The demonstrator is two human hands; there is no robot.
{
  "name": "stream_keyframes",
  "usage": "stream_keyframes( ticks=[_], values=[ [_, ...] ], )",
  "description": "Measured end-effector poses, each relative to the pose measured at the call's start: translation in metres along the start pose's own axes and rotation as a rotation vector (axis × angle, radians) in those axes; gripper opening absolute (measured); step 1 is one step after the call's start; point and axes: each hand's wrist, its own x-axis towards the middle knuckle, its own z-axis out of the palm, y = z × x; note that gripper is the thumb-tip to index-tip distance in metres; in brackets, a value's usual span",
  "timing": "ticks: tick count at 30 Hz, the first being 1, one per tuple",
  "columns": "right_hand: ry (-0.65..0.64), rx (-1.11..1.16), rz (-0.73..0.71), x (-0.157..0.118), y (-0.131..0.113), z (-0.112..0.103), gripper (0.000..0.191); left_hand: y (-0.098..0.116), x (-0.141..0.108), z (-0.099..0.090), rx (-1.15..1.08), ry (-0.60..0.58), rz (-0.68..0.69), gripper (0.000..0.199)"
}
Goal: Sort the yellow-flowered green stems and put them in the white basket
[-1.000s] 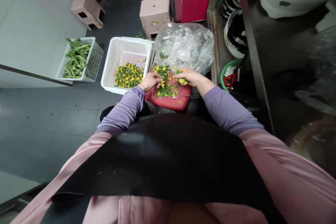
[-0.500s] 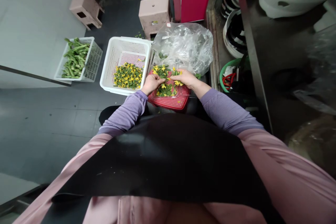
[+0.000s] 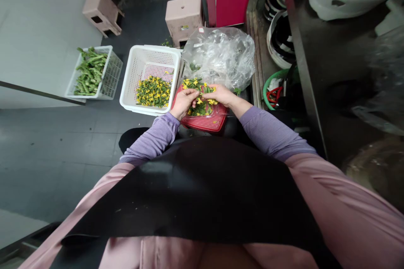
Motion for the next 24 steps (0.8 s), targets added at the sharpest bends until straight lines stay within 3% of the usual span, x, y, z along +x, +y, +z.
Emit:
stream_keyframes(
  ticks=[5,9,16,18,22,24],
  values=[
    [-0.104,-0.048,0.011,0.001,-0.002,-0.010,0.022,0.011,-0.001,-0.008,0.010,-0.035,0.019,0.012],
    [-0.145,-0.100,-0.003,-0.001,-0.004,-0.013,0.022,0.009,0.004,-0.014,0.065,-0.070,0.035,0.020],
    [-0.151,-0.123,-0.011,-0.004,-0.009,-0.013,0.023,0.007,0.006,-0.019,-0.034,-0.240,-0.042,0.024],
    [-0.138,-0.068,0.005,-0.004,-0.009,-0.012,0.025,0.009,0.005,-0.017,-0.068,-0.205,-0.054,0.024],
    [-0.078,0.118,0.073,-0.003,-0.005,-0.005,0.020,0.005,0.008,-0.006,0.015,0.048,0.037,0.025],
    [-0.060,0.190,0.120,-0.003,-0.002,0.001,0.020,0.000,0.007,0.002,0.081,0.098,0.091,0.022]
  ],
)
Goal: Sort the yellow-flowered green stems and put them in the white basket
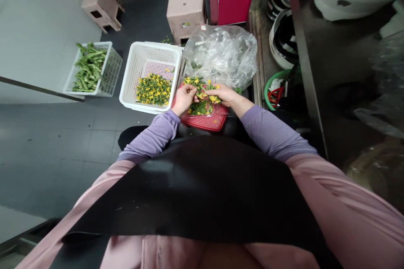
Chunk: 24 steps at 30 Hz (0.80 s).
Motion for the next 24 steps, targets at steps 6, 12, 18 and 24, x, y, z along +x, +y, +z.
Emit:
stream_keyframes(
  ticks=[6,12,18,24],
  values=[
    [0.055,0.005,0.011,0.001,0.010,0.009,0.025,-0.006,-0.003,0.016,-0.001,0.043,0.032,0.015],
    [-0.020,0.006,-0.075,-0.003,-0.001,-0.005,0.027,-0.013,0.006,-0.006,-0.059,0.073,-0.127,0.017],
    [-0.035,-0.007,-0.055,-0.011,-0.003,-0.006,0.034,-0.022,-0.003,-0.018,-0.009,-0.069,-0.126,0.016],
    [-0.069,-0.026,-0.060,-0.006,0.005,-0.008,0.043,0.000,-0.008,-0.025,0.079,-0.257,-0.007,0.015]
  ],
)
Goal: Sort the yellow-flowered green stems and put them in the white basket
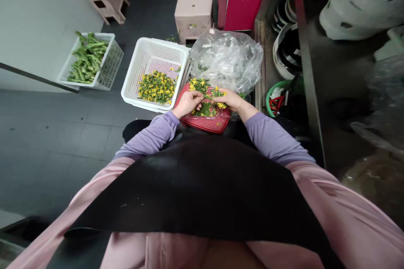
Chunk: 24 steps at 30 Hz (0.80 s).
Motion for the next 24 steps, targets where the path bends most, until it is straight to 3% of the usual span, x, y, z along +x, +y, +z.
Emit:
stream_keyframes(
  ticks=[10,16,21,24],
  values=[
    [-0.104,-0.141,0.013,0.001,0.000,-0.012,0.046,0.007,-0.007,-0.007,0.086,-0.151,-0.049,0.024],
    [-0.112,-0.026,0.151,-0.009,0.004,-0.001,0.051,-0.014,-0.011,0.003,-0.158,-0.246,-0.169,0.022],
    [0.040,0.175,0.228,-0.011,0.009,0.010,0.040,-0.038,-0.003,0.007,-0.100,0.008,-0.227,0.020],
    [0.164,0.173,0.356,0.006,0.006,0.019,0.024,-0.047,0.001,0.001,0.041,0.025,-0.256,0.020]
  ],
)
